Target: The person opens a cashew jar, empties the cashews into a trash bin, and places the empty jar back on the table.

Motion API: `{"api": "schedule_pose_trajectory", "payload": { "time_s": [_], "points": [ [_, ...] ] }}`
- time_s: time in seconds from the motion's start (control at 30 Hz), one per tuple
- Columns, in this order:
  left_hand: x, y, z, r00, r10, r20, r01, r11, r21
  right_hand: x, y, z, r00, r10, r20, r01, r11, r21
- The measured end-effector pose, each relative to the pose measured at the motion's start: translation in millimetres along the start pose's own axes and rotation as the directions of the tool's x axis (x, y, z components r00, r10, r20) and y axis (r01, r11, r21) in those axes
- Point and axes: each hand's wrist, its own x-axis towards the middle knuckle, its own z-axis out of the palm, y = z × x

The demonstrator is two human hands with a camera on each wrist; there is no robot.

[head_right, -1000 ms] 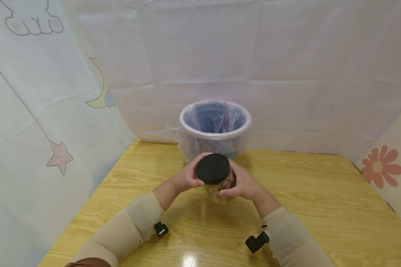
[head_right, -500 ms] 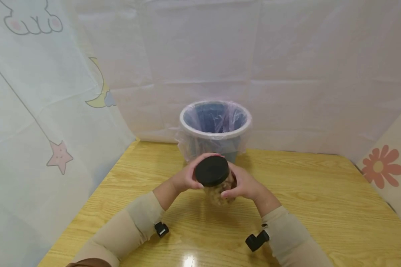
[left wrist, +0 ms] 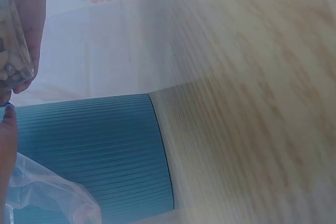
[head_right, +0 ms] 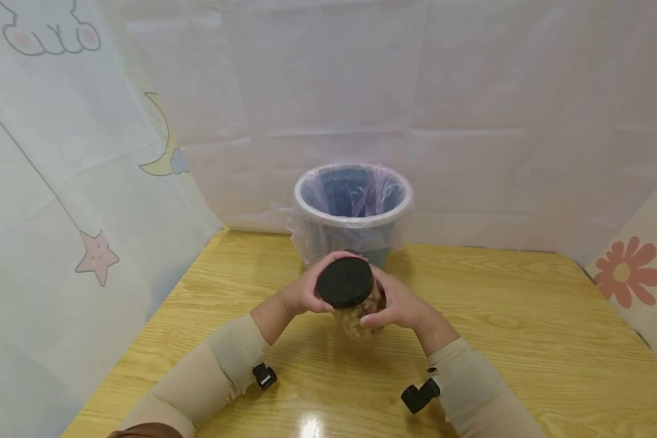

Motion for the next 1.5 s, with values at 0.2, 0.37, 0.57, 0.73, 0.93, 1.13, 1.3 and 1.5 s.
{"api": "schedule_pose_trajectory", "payload": {
  "time_s": [0.2, 0.37, 0.57, 0.73, 0.93, 1.13, 1.3, 1.5],
  "points": [
    [-1.1, 1.4, -0.5, 0.999, -0.023, -0.027, 0.024, 0.998, 0.063, 0.8, 2.6, -2.4, 0.999, -0.048, -0.014, 0.046, 0.996, -0.081],
    [-2.8, 1.5, 0.6, 0.994, -0.079, -0.081, 0.085, 0.994, 0.068, 0.5, 3.1, -1.9, 0.998, -0.020, -0.061, 0.013, 0.993, -0.114],
    [-2.6, 2.1, 2.4, 0.986, -0.100, -0.134, 0.107, 0.993, 0.049, 0.9, 2.9, 0.8, 0.990, 0.008, -0.141, -0.038, 0.976, -0.215],
    [-2.1, 1.6, 4.1, 0.978, -0.091, -0.186, 0.101, 0.994, 0.047, 2.3, -0.3, 3.8, 0.974, 0.018, -0.226, -0.093, 0.940, -0.328],
    [-3.0, 0.2, 6.1, 0.963, -0.121, -0.240, 0.130, 0.991, 0.020, 9.9, -20.7, 14.2, 0.953, 0.038, -0.300, -0.165, 0.897, -0.410],
    [-3.8, -1.1, 5.7, 0.941, -0.166, -0.296, 0.192, 0.979, 0.061, 14.4, -33.4, 21.8, 0.921, 0.073, -0.383, -0.270, 0.828, -0.492],
    [-4.1, -5.1, 5.3, 0.930, -0.179, -0.322, 0.217, 0.973, 0.083, 15.1, -32.6, 23.4, 0.906, 0.076, -0.416, -0.296, 0.817, -0.495],
    [-9.0, -32.4, -1.6, 0.937, -0.136, -0.322, 0.177, 0.979, 0.103, 15.3, -33.0, 23.8, 0.902, 0.083, -0.424, -0.309, 0.809, -0.499]
  ]
}}
